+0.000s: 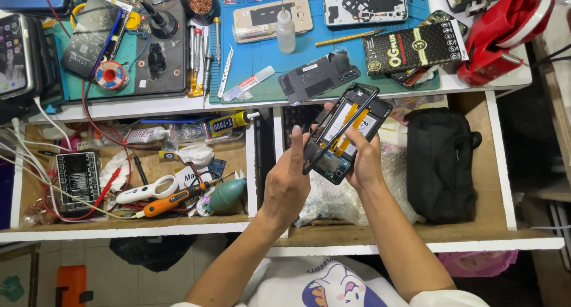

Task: Repairing a mobile phone by inspecting and aligning the screen assembly with the frame.

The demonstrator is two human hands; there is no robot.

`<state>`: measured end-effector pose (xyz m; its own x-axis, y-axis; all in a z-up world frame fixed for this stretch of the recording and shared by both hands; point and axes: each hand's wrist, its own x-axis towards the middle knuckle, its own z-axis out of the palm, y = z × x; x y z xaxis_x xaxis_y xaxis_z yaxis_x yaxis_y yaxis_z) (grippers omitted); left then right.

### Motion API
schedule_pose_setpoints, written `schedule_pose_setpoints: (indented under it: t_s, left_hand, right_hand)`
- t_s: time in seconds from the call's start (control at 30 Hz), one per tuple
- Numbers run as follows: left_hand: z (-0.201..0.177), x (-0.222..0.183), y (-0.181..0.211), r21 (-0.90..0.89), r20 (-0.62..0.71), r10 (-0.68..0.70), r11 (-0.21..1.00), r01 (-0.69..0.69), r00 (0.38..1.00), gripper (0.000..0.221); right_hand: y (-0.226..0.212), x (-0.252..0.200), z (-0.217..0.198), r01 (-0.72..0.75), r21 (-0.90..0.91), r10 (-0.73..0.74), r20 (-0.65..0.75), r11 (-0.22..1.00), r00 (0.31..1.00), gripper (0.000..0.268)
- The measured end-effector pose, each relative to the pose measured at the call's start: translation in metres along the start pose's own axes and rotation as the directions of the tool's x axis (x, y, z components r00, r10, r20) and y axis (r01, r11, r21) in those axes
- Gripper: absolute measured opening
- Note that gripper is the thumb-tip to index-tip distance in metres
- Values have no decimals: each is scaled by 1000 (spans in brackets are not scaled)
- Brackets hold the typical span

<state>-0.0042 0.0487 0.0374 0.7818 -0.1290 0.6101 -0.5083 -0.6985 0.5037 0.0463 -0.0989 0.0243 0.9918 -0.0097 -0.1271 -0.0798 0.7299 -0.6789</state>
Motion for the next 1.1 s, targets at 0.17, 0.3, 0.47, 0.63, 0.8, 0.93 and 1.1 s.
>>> schedule_pose_setpoints:
  t_s: [0.17,0.3,0.47,0.63,0.8,0.93,1.1]
  left_hand:
    - [0,-2,-4,-17,2,-6,1000,6,1000,69]
    - [0,-1,-14,19,-56,-6,1000,7,998,62]
    - [-2,1,-9,-1,-47,-12,1000,12,999,63]
    - [-6,4,-5,-90,-35,-51,995,47,998,64]
    - [-2,3,-10,-17,-20,-35,999,35,999,57]
    - [0,-2,-12,-38,-10,-41,998,41,999,53]
    - [-14,4,-4,-270,89,-164,946,182,982,58]
  right_hand:
    - [5,1,-9,1,-41,-2,-19,999,1000,45]
    - [4,0,-5,-18,-55,17,-17,998,1000,44]
    - [5,1,-6,-15,-50,14,-24,999,1000,44]
    - [18,5,-31,-14,-121,6,-73,993,997,43]
    - [4,-4,2,-10,-124,9,-12,992,1000,43]
    - [8,-5,-2,14,-153,-13,4,988,1000,46]
    - [13,-4,-8,52,-281,-55,-3,958,999,46]
